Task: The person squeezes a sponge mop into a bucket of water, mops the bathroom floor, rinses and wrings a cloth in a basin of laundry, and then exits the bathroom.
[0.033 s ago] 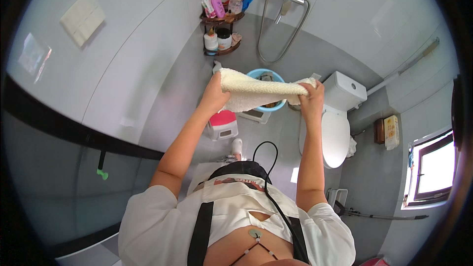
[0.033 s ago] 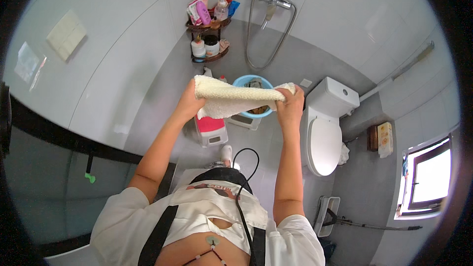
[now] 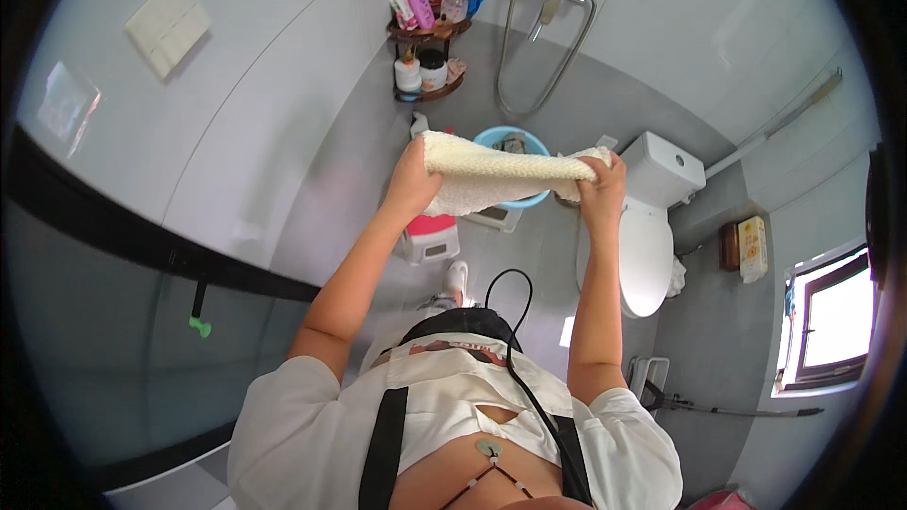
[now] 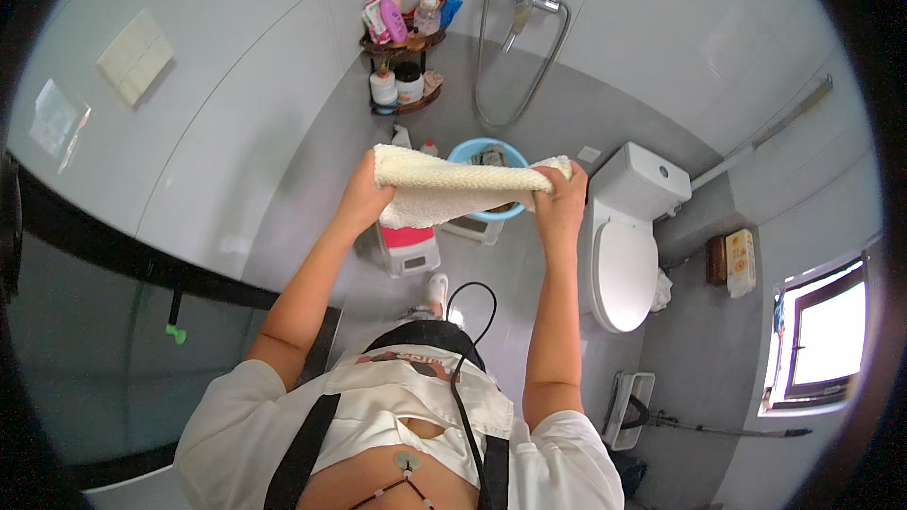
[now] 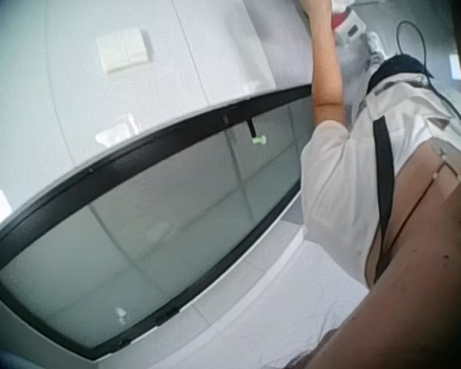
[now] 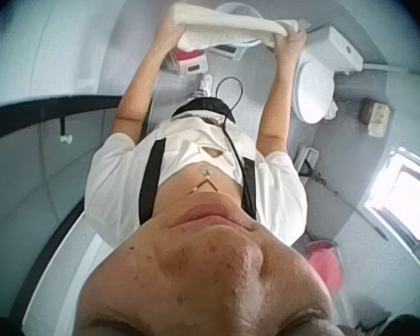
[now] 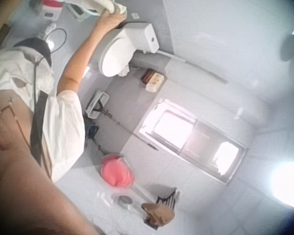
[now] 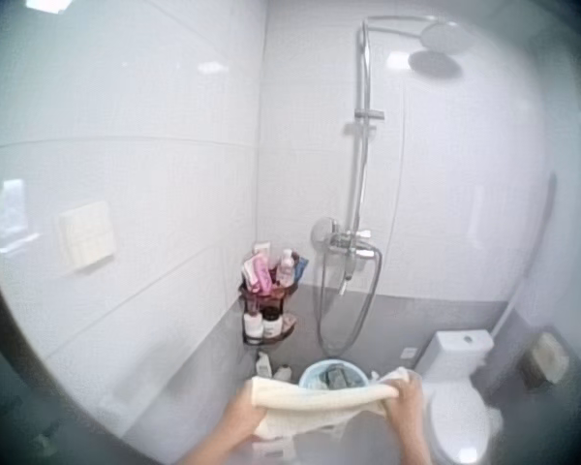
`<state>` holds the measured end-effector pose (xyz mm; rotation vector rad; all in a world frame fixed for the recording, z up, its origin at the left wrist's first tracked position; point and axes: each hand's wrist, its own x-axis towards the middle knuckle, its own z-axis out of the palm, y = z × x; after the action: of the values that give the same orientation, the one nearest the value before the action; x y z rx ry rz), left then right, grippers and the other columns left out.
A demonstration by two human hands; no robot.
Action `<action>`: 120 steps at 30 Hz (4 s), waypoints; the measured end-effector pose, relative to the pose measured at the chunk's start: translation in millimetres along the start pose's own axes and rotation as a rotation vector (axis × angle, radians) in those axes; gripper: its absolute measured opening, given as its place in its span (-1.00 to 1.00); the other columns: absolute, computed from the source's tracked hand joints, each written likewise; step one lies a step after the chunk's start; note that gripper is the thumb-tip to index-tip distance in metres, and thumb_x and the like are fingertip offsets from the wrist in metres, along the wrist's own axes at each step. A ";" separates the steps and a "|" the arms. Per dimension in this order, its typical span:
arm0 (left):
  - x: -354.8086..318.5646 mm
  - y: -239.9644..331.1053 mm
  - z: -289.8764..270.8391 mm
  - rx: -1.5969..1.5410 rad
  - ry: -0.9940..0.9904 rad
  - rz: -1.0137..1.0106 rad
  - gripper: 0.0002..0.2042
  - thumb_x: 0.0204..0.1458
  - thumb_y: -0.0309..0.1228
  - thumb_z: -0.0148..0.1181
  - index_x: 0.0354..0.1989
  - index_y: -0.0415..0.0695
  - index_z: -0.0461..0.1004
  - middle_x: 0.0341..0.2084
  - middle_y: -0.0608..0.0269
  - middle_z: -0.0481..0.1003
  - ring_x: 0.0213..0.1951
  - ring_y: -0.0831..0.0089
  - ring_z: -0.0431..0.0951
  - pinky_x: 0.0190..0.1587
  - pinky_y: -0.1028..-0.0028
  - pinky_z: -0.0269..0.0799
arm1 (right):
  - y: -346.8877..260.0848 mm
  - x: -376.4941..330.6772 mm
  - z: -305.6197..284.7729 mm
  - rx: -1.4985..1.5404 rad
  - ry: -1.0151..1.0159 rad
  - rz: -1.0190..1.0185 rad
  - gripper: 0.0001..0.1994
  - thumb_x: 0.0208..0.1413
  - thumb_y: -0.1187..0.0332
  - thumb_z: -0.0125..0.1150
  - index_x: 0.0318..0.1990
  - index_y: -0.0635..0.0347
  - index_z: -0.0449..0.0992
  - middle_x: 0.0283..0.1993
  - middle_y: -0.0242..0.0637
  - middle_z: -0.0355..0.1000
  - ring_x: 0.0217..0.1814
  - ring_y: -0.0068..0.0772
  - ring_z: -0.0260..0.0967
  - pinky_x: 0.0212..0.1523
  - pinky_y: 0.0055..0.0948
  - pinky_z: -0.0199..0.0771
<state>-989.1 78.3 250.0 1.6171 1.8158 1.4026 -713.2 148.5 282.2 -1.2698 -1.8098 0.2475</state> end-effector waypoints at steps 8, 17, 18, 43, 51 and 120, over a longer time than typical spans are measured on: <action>-77.6 38.9 -55.0 -0.071 -0.002 -0.135 -0.71 -0.29 -0.60 0.06 -0.27 -0.28 0.36 -0.18 0.09 0.34 -0.11 0.28 0.35 -0.12 0.47 0.25 | -39.3 -90.3 -39.7 0.353 0.006 0.294 -0.81 -0.24 0.54 0.09 -0.35 0.23 0.42 -0.19 -0.21 0.35 -0.09 -0.35 0.27 -0.08 -0.49 0.22; -118.0 36.1 -91.8 -0.609 -0.026 -0.048 -0.73 -0.14 -0.60 0.01 -0.18 -0.25 0.37 -0.32 0.29 0.40 -0.26 0.53 0.39 -0.17 0.59 0.26 | -101.5 -154.1 -64.3 0.487 0.213 0.167 -0.81 -0.09 0.53 0.06 -0.25 0.29 0.40 -0.04 -0.21 0.27 -0.01 -0.41 0.22 -0.12 -0.58 0.23; -122.8 33.7 -97.9 -0.610 -0.016 -0.071 -0.76 -0.12 -0.57 0.02 -0.20 -0.24 0.37 -0.36 0.30 0.41 -0.29 0.55 0.38 -0.20 0.59 0.27 | -108.0 -159.6 -63.6 0.560 0.204 0.141 -0.80 -0.04 0.52 0.04 -0.20 0.28 0.40 -0.11 -0.28 0.31 -0.07 -0.47 0.24 -0.13 -0.59 0.24; -149.3 -9.4 -191.5 -1.087 -0.405 -0.455 -0.59 -0.10 -0.48 0.07 -0.01 -0.19 0.21 -0.15 0.11 0.28 -0.09 0.35 0.31 -0.06 0.45 0.25 | -178.7 -227.5 -21.9 1.384 0.217 0.850 -0.65 0.05 0.36 0.01 0.00 0.26 0.23 -0.26 -0.29 0.36 -0.26 -0.46 0.34 -0.22 -0.47 0.40; -161.3 -18.5 -185.0 -0.093 -0.809 0.288 -0.35 -0.42 -0.47 0.27 0.02 0.04 0.27 0.11 0.04 -0.04 0.16 0.11 -0.04 0.16 0.35 -0.05 | -162.5 -208.6 -14.2 1.377 0.181 0.847 -0.65 0.06 0.37 -0.01 0.02 0.18 0.20 -0.12 -0.21 0.26 -0.23 -0.43 0.31 -0.22 -0.39 0.42; 5.4 -5.0 111.6 -1.872 -0.542 -1.250 -0.71 -0.03 -0.15 -0.07 -0.28 -0.10 0.36 -0.35 0.26 0.44 -0.25 0.33 0.45 -0.15 0.29 0.36 | -30.5 -43.1 70.2 1.457 -0.200 0.619 -0.82 -0.15 0.57 0.10 -0.32 0.18 0.33 -0.18 -0.34 0.29 -0.02 -0.40 0.22 -0.06 -0.44 0.25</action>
<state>-907.4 132.9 196.5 -0.2197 0.2852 0.9752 -782.2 120.1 235.7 -0.6197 -0.8091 1.6923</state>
